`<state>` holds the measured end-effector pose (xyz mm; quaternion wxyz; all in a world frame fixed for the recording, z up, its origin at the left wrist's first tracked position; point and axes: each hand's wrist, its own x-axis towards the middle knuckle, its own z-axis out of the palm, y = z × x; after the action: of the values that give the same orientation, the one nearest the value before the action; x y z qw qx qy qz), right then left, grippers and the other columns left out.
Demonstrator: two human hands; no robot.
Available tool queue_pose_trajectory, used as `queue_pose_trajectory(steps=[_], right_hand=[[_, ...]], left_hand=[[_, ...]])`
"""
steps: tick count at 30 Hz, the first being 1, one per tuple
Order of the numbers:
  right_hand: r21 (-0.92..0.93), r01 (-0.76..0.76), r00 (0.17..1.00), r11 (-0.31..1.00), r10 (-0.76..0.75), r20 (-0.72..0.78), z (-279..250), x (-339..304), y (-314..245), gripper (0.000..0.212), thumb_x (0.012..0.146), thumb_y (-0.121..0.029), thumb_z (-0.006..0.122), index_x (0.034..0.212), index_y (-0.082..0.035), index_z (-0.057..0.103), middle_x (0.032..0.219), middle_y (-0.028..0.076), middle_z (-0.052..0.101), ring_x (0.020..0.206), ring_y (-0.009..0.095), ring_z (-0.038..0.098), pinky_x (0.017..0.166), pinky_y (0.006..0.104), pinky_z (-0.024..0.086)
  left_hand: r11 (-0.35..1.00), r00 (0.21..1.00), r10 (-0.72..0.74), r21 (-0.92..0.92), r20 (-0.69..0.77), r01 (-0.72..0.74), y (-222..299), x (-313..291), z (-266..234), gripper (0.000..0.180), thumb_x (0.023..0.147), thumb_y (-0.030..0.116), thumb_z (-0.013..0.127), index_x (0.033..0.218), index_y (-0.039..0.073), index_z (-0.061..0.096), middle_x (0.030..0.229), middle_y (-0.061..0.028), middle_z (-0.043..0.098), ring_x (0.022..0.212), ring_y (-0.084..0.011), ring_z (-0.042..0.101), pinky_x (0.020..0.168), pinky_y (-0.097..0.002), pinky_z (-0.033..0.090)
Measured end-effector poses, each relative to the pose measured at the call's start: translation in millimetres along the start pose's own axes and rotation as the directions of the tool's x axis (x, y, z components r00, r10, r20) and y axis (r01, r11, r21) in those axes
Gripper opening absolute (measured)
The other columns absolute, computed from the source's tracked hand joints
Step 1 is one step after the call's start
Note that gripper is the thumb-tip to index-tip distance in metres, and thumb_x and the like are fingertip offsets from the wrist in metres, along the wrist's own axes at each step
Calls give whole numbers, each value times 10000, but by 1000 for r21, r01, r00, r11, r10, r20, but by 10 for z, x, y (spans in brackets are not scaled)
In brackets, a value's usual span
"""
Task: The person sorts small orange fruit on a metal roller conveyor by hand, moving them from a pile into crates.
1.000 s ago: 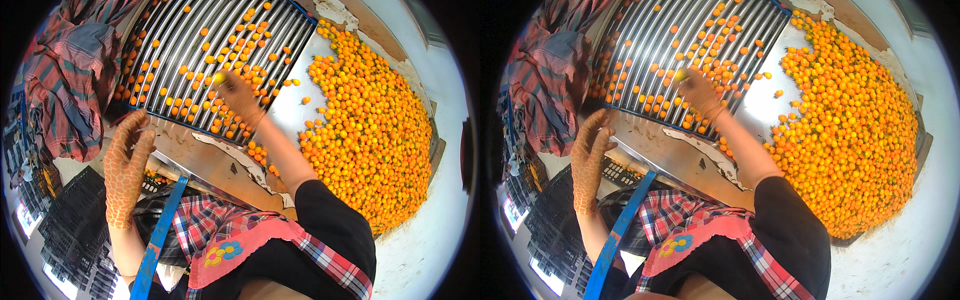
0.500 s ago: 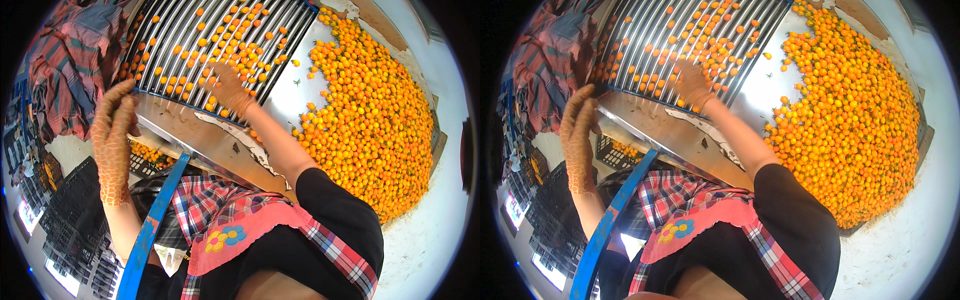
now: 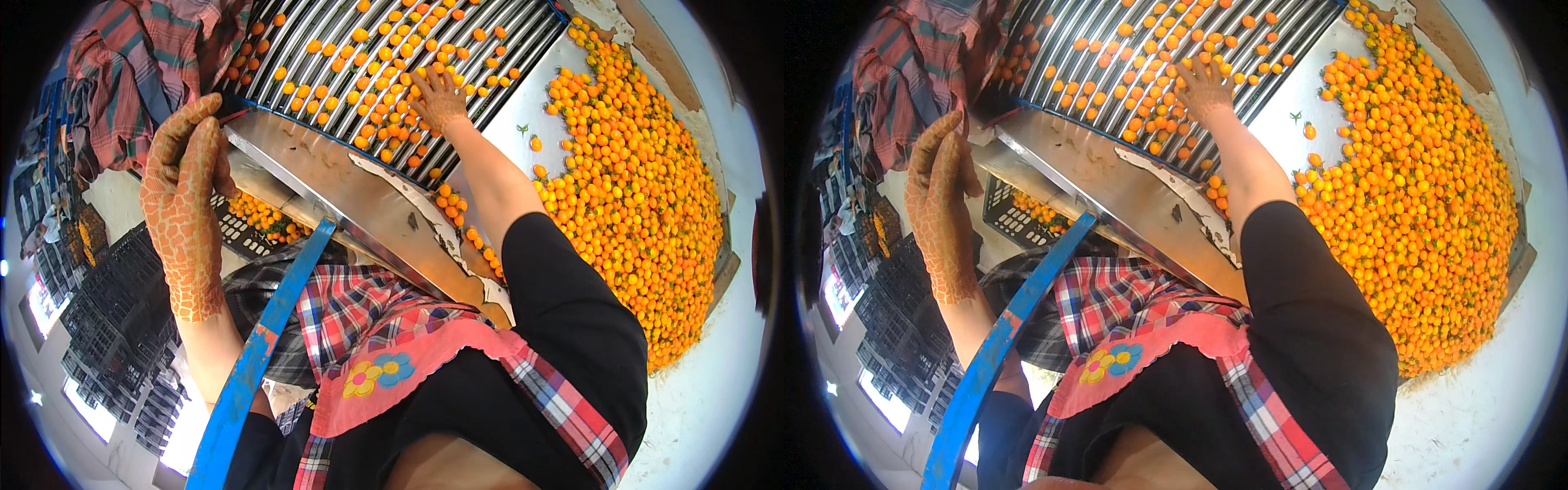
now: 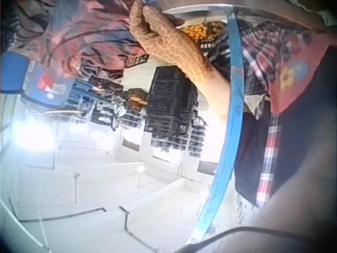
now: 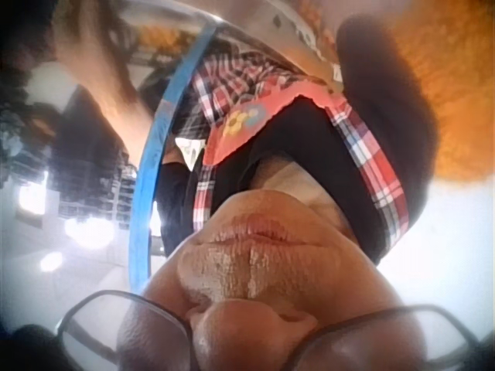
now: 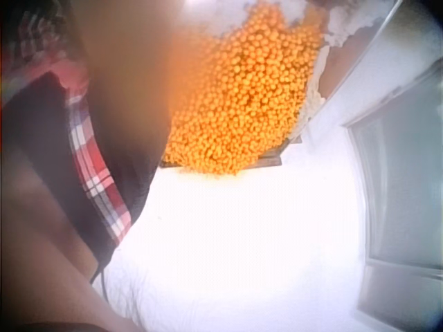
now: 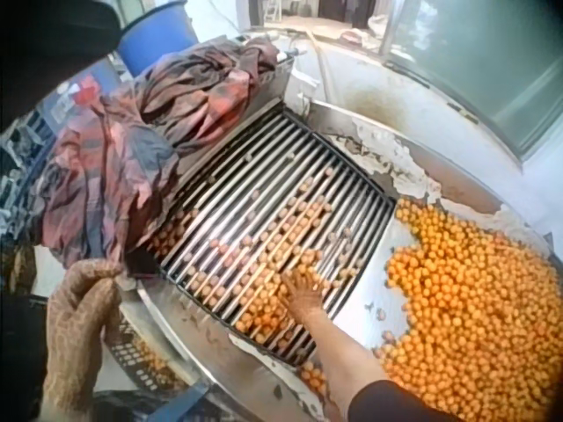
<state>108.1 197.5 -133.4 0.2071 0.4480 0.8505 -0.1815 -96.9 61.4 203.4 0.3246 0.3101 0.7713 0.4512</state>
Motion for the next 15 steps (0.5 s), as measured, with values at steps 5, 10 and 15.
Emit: queue_pose_trajectory(steps=[5, 10, 15], right_hand=[[110, 11, 968, 994, -39, 249, 358, -623, -57, 720, 920, -504, 459, 1483, -304, 57, 1538, 59, 136, 1355, 351, 262, 1003, 572, 374], [395, -21, 988, 918, 78, -130, 308, -696, -520, 604, 813, -305, 647, 1359, -209, 407, 1374, 140, 371, 1223, 348, 416, 892, 501, 438], [251, 348, 910, 903, -261, -322, -214, -67, -1492, 626, 782, -166, 637, 1365, -209, 416, 1453, 111, 329, 1328, 340, 322, 1010, 560, 333]], left_hand=[[996, 998, 66, -59, 18, -65, 17, 34, -2, 284, 926, 169, 577, 1159, 7, 594, 813, -6, 583, 637, -47, 499, 555, -188, 403], [960, 993, 93, -257, -75, -109, 18, 47, -103, 271, 916, 155, 584, 1143, 7, 595, 804, -24, 593, 632, -57, 503, 537, -184, 403], [972, 996, 16, -232, -83, -35, -41, 10, -94, 302, 919, 171, 576, 1167, -2, 573, 813, -21, 561, 633, -60, 479, 524, -178, 373]])
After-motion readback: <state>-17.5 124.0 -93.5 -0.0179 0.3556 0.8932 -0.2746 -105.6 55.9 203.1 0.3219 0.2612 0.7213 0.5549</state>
